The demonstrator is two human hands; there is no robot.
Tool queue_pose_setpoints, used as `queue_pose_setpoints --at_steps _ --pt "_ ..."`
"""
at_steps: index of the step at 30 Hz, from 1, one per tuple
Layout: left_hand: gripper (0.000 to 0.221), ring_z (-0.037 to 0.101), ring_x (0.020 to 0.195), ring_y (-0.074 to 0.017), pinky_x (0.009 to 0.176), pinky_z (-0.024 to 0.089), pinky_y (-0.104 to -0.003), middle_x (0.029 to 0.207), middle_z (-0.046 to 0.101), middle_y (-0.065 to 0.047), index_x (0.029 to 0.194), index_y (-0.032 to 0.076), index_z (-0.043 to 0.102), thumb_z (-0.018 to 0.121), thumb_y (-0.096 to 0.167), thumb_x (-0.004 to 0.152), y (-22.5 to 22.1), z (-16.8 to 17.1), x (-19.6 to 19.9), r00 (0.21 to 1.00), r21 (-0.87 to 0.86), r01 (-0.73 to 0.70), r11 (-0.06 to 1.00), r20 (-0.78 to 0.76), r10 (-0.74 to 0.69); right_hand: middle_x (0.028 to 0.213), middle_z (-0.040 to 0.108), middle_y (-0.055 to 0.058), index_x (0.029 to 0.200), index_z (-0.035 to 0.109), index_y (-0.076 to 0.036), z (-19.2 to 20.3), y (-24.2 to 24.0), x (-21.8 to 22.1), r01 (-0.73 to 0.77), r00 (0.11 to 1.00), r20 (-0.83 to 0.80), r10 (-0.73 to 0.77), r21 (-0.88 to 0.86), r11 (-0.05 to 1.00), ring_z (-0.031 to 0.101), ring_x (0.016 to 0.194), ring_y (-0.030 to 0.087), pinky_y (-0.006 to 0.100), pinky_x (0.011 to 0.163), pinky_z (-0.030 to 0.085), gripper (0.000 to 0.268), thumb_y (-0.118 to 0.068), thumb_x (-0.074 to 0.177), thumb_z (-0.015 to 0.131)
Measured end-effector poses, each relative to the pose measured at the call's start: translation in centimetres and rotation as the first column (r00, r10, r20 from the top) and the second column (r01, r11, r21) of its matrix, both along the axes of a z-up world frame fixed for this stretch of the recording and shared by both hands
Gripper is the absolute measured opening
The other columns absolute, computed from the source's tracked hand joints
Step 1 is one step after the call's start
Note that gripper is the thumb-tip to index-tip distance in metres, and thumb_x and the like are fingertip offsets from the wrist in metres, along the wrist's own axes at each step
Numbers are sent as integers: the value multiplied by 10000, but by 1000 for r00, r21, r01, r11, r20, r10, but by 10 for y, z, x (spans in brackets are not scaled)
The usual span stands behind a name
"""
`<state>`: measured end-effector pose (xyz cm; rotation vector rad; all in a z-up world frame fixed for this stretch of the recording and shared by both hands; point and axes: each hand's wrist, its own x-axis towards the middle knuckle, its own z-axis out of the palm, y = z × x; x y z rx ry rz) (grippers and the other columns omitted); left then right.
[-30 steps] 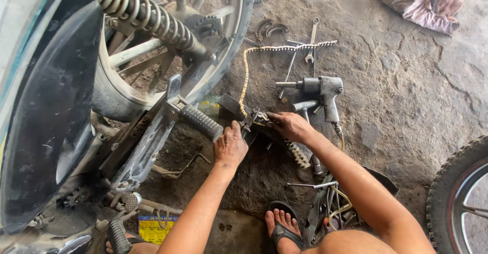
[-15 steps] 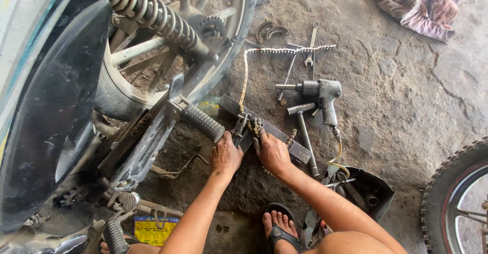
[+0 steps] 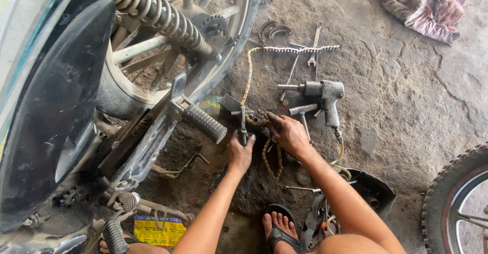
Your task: The person works on a motorcycle drive chain laid on the ground, using a hammer to drive out a chain link pin and rejoin the chain ends, then lifts the chain and fits it around the motorcycle's sprockets, adjusting it into place on the bike.
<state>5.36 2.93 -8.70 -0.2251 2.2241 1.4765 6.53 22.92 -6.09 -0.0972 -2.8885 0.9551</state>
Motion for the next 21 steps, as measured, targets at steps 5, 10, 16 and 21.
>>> queue_pose_setpoints --at_steps 5,10,16,21 --pt "296 550 689 -173 641 468 -317 774 592 -20 947 113 577 658 397 971 7 -17 46 998 70 -37 997 45 34 923 716 142 1361 663 -182 11 1 -4 -99 995 -5 99 -15 995 703 732 324 451 614 558 439 -265 933 715" --pt "324 528 668 -178 602 464 -317 759 570 -23 895 124 558 722 402 924 19 -24 91 975 181 -173 968 172 142 928 711 147 1358 660 -191 12 -2 -4 -111 994 -8 110 -46 993 698 730 349 467 618 552 450 -262 917 723" --pt "398 567 625 -182 510 473 -293 746 656 -29 875 95 554 704 464 856 41 6 122 856 330 -296 896 507 96 874 700 121 1378 648 -215 -12 5 -6 -163 983 92 160 35 986 677 657 263 415 560 566 456 -283 932 719" --pt "461 557 642 -121 560 537 -290 778 557 10 967 87 520 741 486 906 46 -11 136 894 329 -187 926 447 22 864 683 104 1419 607 -193 -23 -2 4 -129 988 -69 135 92 987 663 654 242 394 534 551 469 -276 968 701"
